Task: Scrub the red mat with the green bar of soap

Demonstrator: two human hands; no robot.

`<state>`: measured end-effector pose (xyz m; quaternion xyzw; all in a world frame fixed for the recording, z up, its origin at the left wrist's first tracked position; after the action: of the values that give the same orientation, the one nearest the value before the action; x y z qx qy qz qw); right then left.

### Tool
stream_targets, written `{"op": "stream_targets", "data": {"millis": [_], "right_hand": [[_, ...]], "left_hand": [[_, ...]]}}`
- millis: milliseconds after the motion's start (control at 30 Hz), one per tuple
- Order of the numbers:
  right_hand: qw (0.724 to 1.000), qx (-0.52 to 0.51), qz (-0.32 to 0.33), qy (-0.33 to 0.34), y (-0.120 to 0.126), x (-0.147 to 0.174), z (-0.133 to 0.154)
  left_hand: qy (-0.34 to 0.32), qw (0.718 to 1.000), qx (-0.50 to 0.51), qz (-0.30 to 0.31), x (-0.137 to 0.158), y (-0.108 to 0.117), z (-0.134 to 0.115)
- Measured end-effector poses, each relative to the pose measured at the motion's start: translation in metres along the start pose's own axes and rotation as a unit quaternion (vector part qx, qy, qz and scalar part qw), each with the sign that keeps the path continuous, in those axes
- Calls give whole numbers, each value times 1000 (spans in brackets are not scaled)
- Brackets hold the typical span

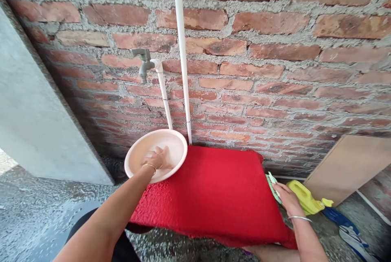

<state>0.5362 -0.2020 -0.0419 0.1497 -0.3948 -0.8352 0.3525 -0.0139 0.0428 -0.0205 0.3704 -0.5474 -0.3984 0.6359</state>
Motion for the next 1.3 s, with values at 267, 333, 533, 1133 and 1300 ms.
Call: {"op": "stream_targets", "data": {"millis": [267,333,533,1133,1300], "right_hand": [[996,-19,29,82,-40,37,81],[978,-15,78,192,-77,71,136],[925,58,152,343,-154,140,227],[982,190,-12,-18,5,22,48],[980,91,51,171,-74,67,149]], "left_hand": [[-12,1000,10,4,-1,1,0],[-20,1000,10,1,0,2,0],[-22,1000,14,-7,0,2,1],[0,999,46,-9,-5,-3,-4],[-6,1000,27,-2,-4,-4,-6]]}}
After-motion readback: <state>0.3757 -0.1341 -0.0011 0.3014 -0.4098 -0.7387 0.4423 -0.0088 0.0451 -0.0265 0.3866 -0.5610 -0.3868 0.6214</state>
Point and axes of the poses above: each hand's wrist, its own x-axis away from the middle knuckle, its own y-axis out of the back of the hand, z = x × y, the point moved 6 cm from there along -x, towards the middle knuckle, and after that the axes turned 6 degrees about -x, right-handed, at the moved point
